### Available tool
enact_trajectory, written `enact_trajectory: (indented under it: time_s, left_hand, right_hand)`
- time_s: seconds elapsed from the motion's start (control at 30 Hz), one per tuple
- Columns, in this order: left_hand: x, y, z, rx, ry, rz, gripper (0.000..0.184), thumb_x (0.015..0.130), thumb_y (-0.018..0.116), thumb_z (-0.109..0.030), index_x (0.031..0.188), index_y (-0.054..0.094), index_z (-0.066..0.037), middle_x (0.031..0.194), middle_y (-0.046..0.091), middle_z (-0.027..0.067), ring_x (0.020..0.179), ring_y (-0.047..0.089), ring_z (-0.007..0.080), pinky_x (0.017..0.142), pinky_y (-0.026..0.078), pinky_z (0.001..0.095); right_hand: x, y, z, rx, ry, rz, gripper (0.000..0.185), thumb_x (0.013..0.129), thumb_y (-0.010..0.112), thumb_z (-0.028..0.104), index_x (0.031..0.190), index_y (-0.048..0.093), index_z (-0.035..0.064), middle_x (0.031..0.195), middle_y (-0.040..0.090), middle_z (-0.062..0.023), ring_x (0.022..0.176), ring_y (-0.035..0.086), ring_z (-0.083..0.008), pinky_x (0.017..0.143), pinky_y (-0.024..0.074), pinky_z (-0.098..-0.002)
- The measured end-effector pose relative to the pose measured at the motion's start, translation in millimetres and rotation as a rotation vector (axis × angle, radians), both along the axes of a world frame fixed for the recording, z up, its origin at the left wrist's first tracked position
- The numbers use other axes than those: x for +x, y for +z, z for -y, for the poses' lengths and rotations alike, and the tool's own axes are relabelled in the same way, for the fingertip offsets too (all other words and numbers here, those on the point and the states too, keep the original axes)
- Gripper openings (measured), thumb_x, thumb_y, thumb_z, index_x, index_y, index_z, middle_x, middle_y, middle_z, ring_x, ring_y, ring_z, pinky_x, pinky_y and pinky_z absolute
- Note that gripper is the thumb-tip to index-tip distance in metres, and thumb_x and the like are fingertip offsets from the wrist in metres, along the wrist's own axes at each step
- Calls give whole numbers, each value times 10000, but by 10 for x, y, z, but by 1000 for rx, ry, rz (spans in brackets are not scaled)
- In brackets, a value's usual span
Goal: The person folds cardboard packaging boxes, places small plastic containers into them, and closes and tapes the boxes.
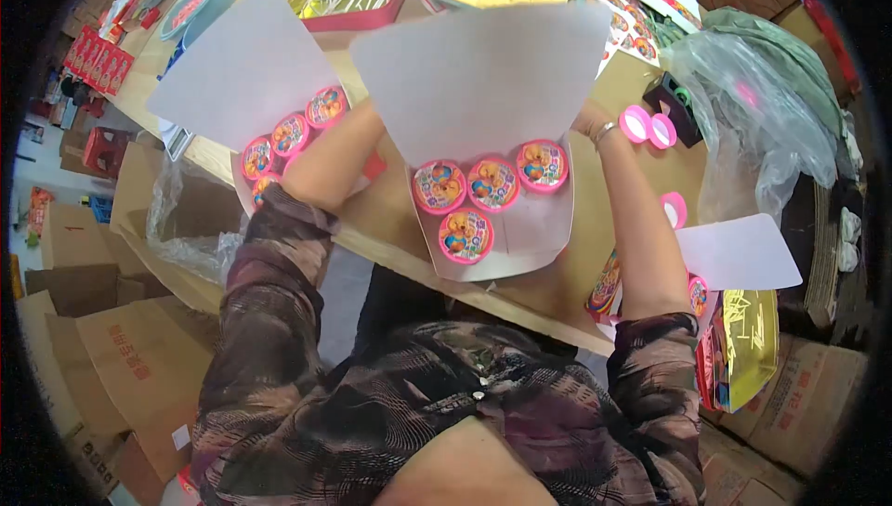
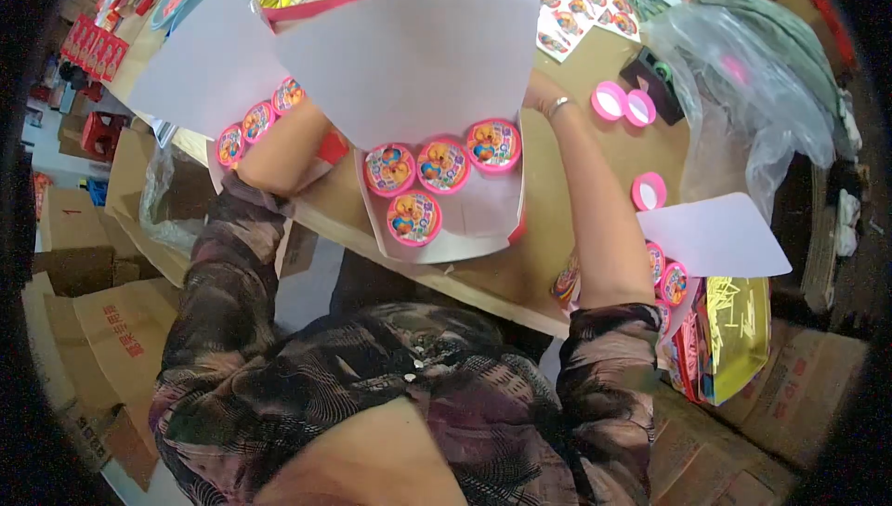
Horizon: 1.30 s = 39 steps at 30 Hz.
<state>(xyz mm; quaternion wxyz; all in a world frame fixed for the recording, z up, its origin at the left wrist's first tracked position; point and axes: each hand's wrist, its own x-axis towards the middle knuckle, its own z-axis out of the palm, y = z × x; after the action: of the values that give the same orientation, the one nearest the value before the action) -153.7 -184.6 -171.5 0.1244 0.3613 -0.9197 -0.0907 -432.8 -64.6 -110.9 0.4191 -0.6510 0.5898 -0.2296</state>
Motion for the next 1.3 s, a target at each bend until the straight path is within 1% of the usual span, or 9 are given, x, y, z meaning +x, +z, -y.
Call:
enact_trajectory:
  time_s: [0.3,0.37,0.43,0.47,0.5,0.6,0.73,0.9,1.3]
  left_hand:
    - [484,157,-89,-157,44,-76,589,906,582,-290,1425,398,-81,1428,446,93,1283,436,227,1088,347,366]
    - [556,919,-317,339,203,-190,565,886,592,-268,1390,443,-59,1363,508,128,1206,506,224,1029,410,354]
    - [554,1114,-526,421,265,-369,503,815,641,-207,1272,508,-46,1212,572,140,966,570,197,836,477,325]
    - [553,1134,-639,260,251,-491,454,753,685,-156,1172,551,-43,1094,606,135,765,599,172,673,511,303]
    - [617,1168,-784,262,253,-493,454,753,685,-156,1172,551,-43,1094,606,135,765,599,172,673,511,303]
    - [877,1437,-1317,221,410,-876,537,682,720,-122,1152,483,-16,1006,581,140,777,593,196,686,503,296]
    - [909,1623,-2031,289,337,-1276,580,653,702,-90,1166,447,-2,1040,554,141,869,585,213,775,489,291]
    - [596,1619,-2420,465,131,-1134,603,623,681,-52,1176,447,1,1072,553,141,906,582,217,816,483,308]
    - [225,1745,-2406,582,147,-1006,593,631,659,-56,1188,464,-1,1071,552,130,960,538,212,859,442,307]
  right_hand:
    - [173,423,-157,200,-116,-9,488,757,728,218,1196,618,37,1125,652,-107,948,633,-208,808,535,-311]
    - [203,581,-242,207,-172,-158,453,721,726,216,1129,630,45,1011,662,-64,807,616,-188,756,527,-314]
    - [60,555,-339,13,-292,-329,362,701,689,254,988,629,42,871,662,-65,704,600,-190,688,505,-326]
    - [22,605,-442,-182,-379,-419,318,699,653,294,880,622,34,788,658,-89,670,592,-202,647,487,-336]
    - [-64,682,-606,-340,-478,-452,234,702,639,249,807,581,48,716,613,-72,620,549,-221,609,462,-298]
    - [60,1323,-1378,-529,-537,-288,472,706,683,142,1154,572,41,855,618,-44,671,557,-145,609,458,-251]
    - [590,1339,-1974,-406,-121,-159,534,703,682,161,1208,553,44,998,621,-91,775,594,-191,680,489,-289]
    - [1129,919,-1865,-393,103,-554,632,688,660,249,1268,499,55,1153,583,-137,920,604,-315,762,495,-365]
    - [1088,874,-2032,-506,181,-399,629,692,672,232,1262,476,51,1148,557,-147,937,593,-334,777,497,-380]
